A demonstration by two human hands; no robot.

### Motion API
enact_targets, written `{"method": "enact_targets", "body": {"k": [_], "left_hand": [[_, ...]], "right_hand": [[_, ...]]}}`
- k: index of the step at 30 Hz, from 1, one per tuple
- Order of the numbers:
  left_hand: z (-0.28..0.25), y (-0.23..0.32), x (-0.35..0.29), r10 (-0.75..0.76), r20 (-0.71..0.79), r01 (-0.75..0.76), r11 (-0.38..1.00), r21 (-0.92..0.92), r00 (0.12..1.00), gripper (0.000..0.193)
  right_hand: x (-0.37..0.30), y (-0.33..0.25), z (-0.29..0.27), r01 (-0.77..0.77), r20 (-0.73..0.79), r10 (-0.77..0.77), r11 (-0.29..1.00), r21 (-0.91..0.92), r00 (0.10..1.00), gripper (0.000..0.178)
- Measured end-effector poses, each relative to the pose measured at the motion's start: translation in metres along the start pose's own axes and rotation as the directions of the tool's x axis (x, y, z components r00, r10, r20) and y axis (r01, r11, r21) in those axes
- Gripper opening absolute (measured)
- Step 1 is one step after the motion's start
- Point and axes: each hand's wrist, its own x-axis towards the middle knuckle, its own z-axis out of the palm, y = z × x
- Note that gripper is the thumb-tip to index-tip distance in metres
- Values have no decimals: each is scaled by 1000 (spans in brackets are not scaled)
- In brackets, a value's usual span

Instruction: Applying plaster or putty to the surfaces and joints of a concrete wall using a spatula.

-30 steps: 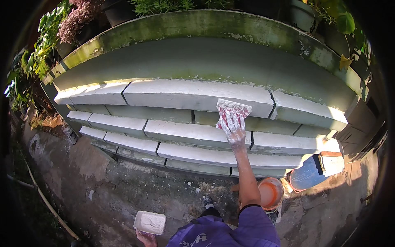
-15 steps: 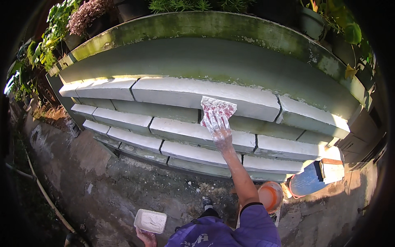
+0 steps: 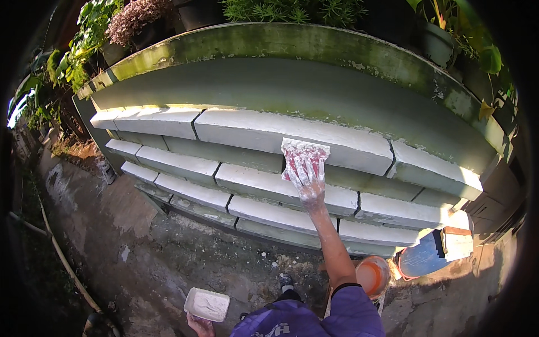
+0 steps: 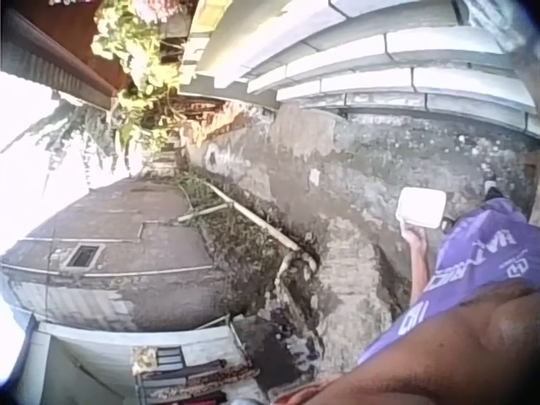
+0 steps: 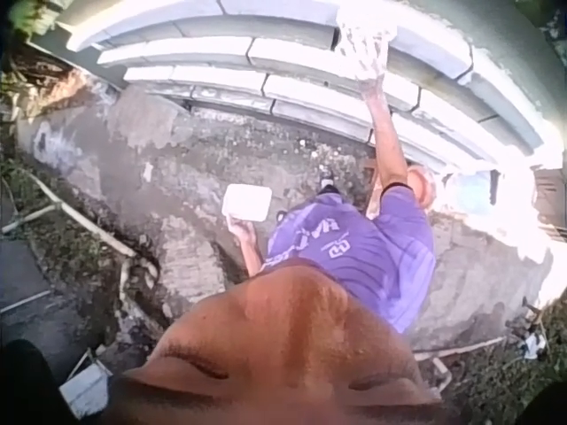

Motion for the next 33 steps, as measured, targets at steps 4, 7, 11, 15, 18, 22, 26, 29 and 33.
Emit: {"method": "enact_targets", "body": {"k": [4, 7, 11, 15, 18, 22, 26, 29, 33], "left_hand": [[2, -1, 4, -11, -29, 12, 1000, 12, 1000, 46], [6, -2, 3, -20, -32, 21, 1000, 16, 999, 45], [8, -1, 3, -53, -38, 55, 997, 58, 998, 44], [14, -1, 6, -87, -38, 91, 990, 108, 995, 44], [23, -1, 5, -104, -41, 108, 988, 114, 994, 46], [32, -3, 6, -110, -12, 111, 991, 71, 994, 47], [24, -10, 12, -112, 16, 112, 994, 10, 994, 47], [14, -18, 16, -100, 8, 100, 995, 15, 995, 47], [5, -26, 22, -77, 126, 82, 996, -33, 989, 47]], "right_hand": [[-19, -20, 5, 40, 104, -41, 999, 12, 994, 41], [-43, -48, -2, 33, 223, -59, 992, 121, 973, 48], [-35, -63, -3, -447, 196, 403, 783, 433, 894, 30], [2, -46, 4, -790, 282, 767, 434, 432, 576, 19], [17, -33, 14, -726, 168, 764, 485, 487, 623, 20], [2, -26, 11, -855, 195, 865, 377, 356, 463, 21], [-22, -32, -12, -871, 220, 857, 402, 282, 466, 22], [-23, -47, -26, -778, 232, 752, 538, 325, 617, 19], [-6, -47, -29, -448, -31, 490, 819, 358, 871, 19]]}}
